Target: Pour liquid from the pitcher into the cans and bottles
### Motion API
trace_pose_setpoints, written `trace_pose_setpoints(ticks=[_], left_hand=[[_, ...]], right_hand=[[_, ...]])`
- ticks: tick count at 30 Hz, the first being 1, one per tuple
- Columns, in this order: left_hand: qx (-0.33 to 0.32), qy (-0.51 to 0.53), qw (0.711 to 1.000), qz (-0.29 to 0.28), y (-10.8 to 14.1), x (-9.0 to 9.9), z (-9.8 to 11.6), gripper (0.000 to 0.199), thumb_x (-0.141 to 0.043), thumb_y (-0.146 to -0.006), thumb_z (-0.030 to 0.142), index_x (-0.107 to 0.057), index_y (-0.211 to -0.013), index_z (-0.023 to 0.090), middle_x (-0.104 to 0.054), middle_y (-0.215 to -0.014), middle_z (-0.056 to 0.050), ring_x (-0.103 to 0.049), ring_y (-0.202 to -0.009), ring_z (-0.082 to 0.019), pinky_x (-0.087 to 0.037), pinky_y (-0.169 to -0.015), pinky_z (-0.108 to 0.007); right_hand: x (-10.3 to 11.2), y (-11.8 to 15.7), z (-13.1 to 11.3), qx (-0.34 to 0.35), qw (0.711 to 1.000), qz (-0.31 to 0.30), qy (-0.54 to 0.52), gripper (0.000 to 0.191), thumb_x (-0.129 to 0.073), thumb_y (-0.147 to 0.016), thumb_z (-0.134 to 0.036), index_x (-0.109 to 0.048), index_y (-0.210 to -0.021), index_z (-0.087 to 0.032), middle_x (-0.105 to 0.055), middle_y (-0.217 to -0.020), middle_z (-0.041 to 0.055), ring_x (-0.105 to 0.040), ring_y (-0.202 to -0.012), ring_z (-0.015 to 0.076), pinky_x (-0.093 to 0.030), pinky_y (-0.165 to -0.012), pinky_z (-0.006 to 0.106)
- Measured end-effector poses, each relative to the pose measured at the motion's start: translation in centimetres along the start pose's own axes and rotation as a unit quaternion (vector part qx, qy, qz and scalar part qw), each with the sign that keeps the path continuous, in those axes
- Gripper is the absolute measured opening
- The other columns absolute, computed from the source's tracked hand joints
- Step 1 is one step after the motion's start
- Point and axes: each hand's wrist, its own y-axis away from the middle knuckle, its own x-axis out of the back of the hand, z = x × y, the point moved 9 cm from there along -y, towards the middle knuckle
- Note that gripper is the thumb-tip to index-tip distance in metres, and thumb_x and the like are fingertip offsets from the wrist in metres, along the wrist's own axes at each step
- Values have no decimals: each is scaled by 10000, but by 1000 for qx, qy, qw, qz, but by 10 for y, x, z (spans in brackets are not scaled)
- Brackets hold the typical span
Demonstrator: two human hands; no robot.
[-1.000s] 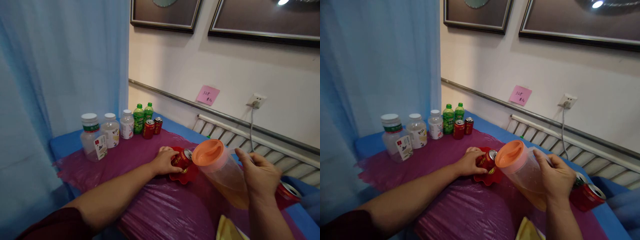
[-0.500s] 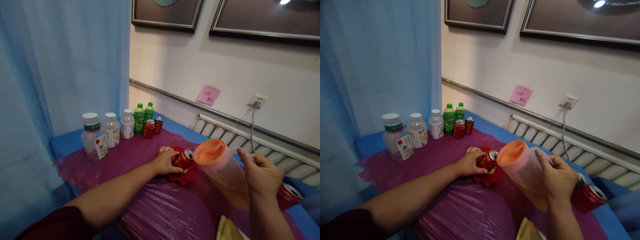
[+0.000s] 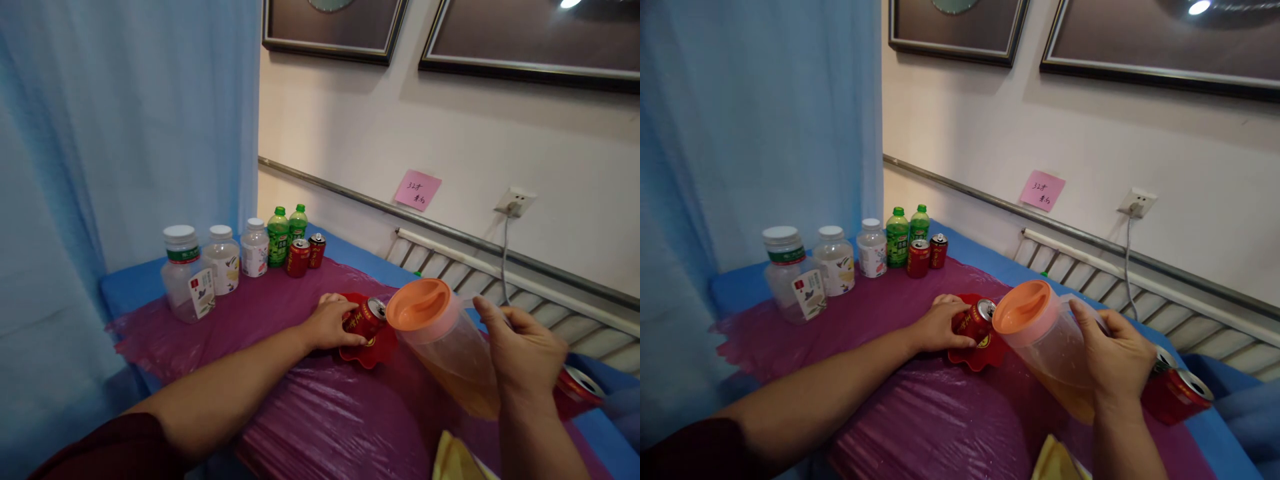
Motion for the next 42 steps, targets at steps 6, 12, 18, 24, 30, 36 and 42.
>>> trace_pose_setpoints(ticks=[6,12,18,24,30,36,42], left_hand=[[3,5,1000,-1,0,0,0,702,-811,-649,627,-684,-1228,250,-684,-1093,-62,-575,-1091,-300,-355,-1037,-435],[7,13,1000,-7,0,0,0,692,-819,-645,618,-692,-1216,249,-682,-1071,-58,-575,-1090,-302,-349,-1038,-437],[3,7,1000,-7,0,1,2,672,-805,-657,627,-693,-1200,248,-686,-1070,-54,-580,-1084,-298,-354,-1037,-436],[7,12,1000,-8,0,1,1,688,-806,-649,637,-693,-1208,254,-682,-1071,-57,-578,-1093,-301,-357,-1035,-436],[6,8,1000,-5,0,1,2,702,-811,-646,638,-691,-1213,242,-685,-1074,-60,-578,-1086,-299,-364,-1031,-428],[4,13,1000,-10,0,0,1,701,-808,-650,645,-689,-1218,250,-686,-1083,-61,-574,-1092,-302,-358,-1033,-438],[3,18,1000,-13,-1,-1,0,693,-810,-649,639,-691,-1215,257,-687,-1074,-60,-574,-1093,-301,-356,-1030,-437]], right_hand=[[-1,0,1,2,1000,0,-14,513,-717,-704,-704,-677,-656,-195,-419,-507,-60,-390,-556,125,-307,-556,270],[1,0,-2,9,1000,4,0,525,-698,-719,-710,-673,-651,-190,-417,-503,-59,-391,-552,123,-305,-551,266],[1,0,-5,21,1000,0,-1,524,-696,-729,-703,-674,-654,-184,-422,-505,-57,-390,-541,122,-303,-547,268],[0,-1,-2,23,1000,0,-14,535,-705,-713,-716,-683,-670,-184,-444,-509,-53,-397,-536,128,-308,-549,275],[0,-1,-2,25,1000,3,-1,535,-699,-718,-719,-680,-665,-187,-416,-501,-57,-398,-538,127,-302,-553,276],[0,-1,-1,24,1000,4,1,543,-700,-715,-724,-683,-668,-183,-435,-510,-55,-395,-535,124,-301,-543,276],[1,-1,0,22,1000,11,1,552,-702,-706,-734,-693,-675,-183,-435,-502,-56,-397,-530,125,-302,-545,278]])
